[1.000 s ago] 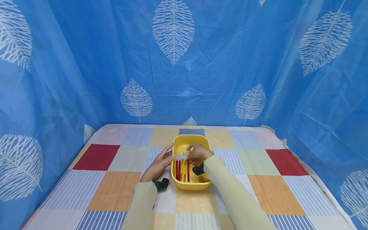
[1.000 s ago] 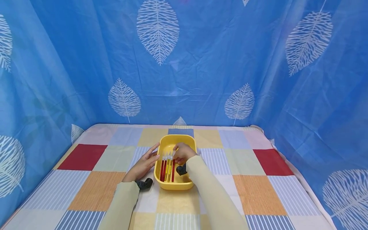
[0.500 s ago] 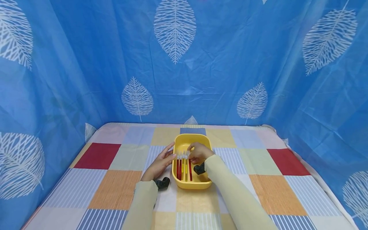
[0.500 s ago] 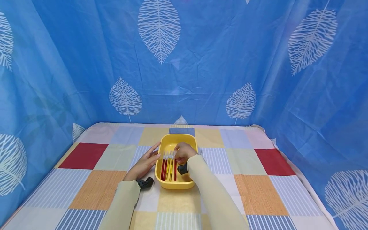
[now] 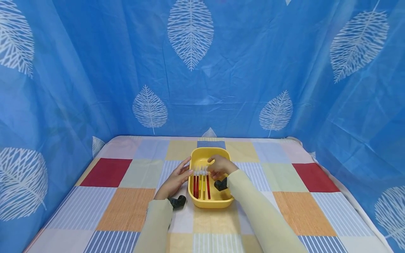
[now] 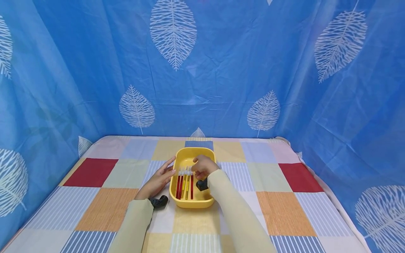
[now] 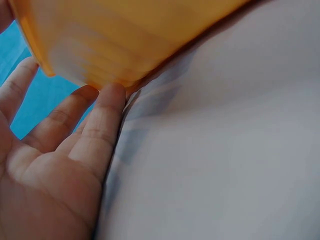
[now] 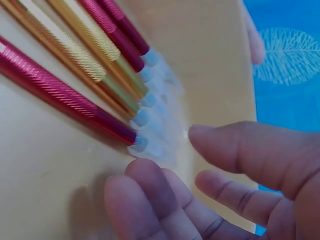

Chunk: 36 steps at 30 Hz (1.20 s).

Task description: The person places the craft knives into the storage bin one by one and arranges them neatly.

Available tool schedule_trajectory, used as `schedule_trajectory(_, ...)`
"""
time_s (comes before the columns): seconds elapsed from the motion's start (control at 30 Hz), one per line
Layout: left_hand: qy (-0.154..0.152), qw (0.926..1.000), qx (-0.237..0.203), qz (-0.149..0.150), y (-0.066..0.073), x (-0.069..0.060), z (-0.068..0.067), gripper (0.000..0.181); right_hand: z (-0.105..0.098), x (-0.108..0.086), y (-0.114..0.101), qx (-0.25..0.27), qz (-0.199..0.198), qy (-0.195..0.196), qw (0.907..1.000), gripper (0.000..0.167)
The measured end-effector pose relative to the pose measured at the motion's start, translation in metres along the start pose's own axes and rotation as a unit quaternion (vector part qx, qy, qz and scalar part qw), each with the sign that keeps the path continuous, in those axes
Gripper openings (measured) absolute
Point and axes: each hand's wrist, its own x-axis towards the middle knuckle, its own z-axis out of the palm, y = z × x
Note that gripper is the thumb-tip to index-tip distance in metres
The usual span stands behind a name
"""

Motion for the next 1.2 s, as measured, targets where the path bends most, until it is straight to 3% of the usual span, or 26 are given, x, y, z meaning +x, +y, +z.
schedule_trajectory(0.27, -0.001, 1.0000, -0.001, -0.002, -0.001, -0.001, -0.003, 0.071, -0.009, -0.006, -0.008, -0.024, -0.053, -0.011, 0.9983, 0.044)
schedule_trajectory(0.67, -0.002, 1.0000, 0.002, -0.002, 0.000, -0.002, -0.003, 0.071, -0.028, -0.025, -0.015, -0.062, -0.139, -0.032, 0.9878, 0.047)
schedule_trajectory(0.9, -0.002, 1.0000, 0.000, 0.000, -0.001, -0.001, -0.003, 0.071, -0.036, -0.039, -0.014, -0.083, -0.215, -0.027, 0.9726, 0.044)
schedule_trajectory(1.2, -0.009, 0.9999, -0.001, 0.010, -0.001, 0.000, -0.002, 0.071, -0.049, -0.050, -0.004, -0.090, -0.283, 0.027, 0.9545, 0.034)
